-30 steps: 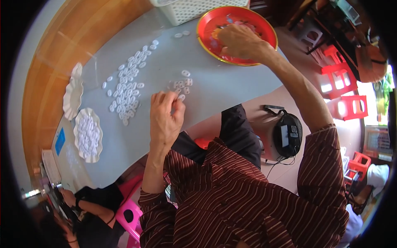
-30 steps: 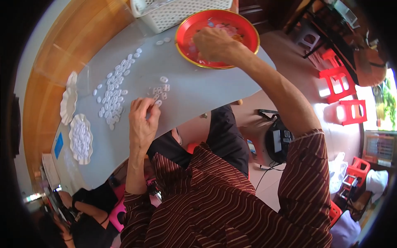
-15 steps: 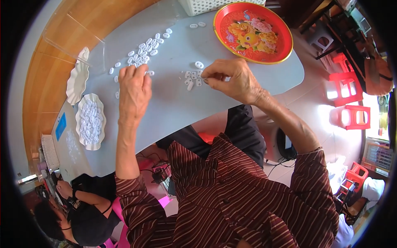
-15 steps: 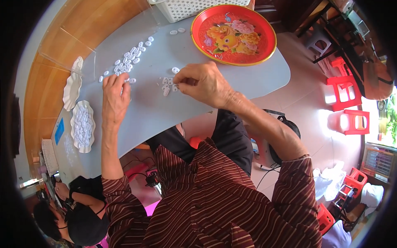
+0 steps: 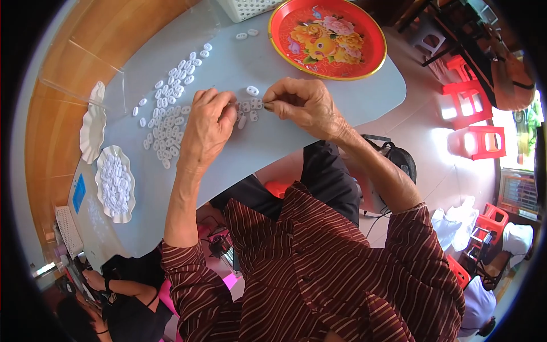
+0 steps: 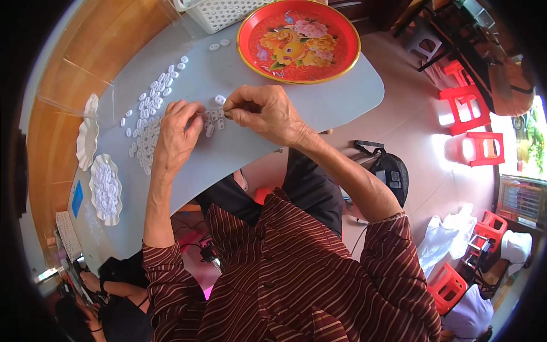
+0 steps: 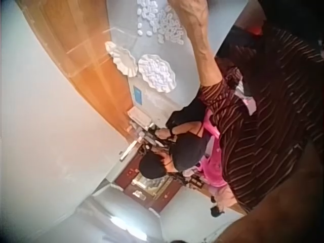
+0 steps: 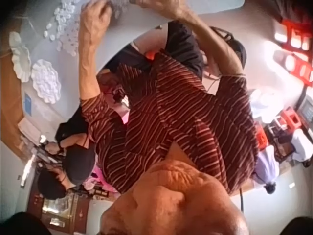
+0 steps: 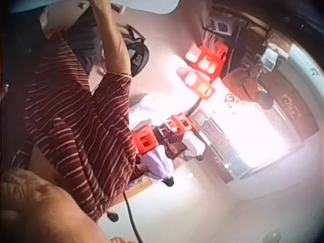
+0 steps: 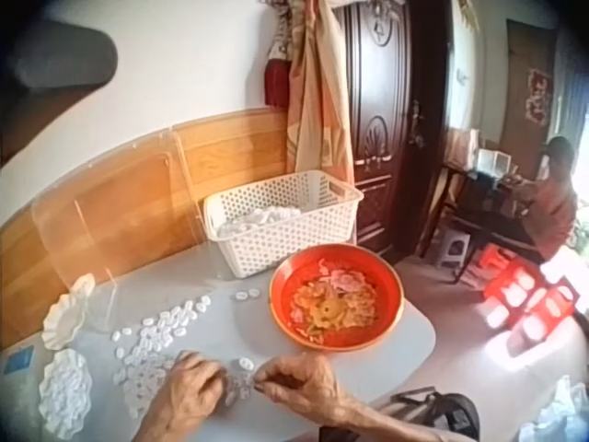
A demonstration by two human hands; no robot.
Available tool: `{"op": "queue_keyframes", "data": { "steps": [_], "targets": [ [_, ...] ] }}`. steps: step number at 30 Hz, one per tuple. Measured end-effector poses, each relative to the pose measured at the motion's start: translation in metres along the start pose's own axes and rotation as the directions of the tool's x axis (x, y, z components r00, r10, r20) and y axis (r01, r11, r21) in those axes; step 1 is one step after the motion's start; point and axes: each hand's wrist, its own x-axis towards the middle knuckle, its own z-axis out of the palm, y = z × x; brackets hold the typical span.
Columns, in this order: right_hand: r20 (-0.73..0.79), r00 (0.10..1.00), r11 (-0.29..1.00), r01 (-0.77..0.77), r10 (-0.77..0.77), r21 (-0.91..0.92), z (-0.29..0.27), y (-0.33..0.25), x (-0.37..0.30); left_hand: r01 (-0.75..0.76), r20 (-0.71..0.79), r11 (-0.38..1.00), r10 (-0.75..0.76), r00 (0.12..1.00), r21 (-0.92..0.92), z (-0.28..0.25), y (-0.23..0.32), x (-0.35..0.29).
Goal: Assembling small white plastic components by hand at a workbench.
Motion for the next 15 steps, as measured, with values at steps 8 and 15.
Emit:
{"op": "queue_keyframes", "data": {
  "steps": [8, 15],
  "targets": [
    [0.021, 0.999, 0.999, 0.037, -0.036, -0.001, -0.001, -0.002, -0.001, 0.0, 0.159, 0.998, -0.009, 0.987, 0.055, 0.003, -0.005, 0.015],
    [0.032, 0.996, 0.996, 0.077, -0.079, 0.036, 0.0, 0.003, 0.0, 0.01, 0.19, 0.995, -0.028, 0.981, 0.096, 0.004, -0.003, 0.015]
  ]
}}
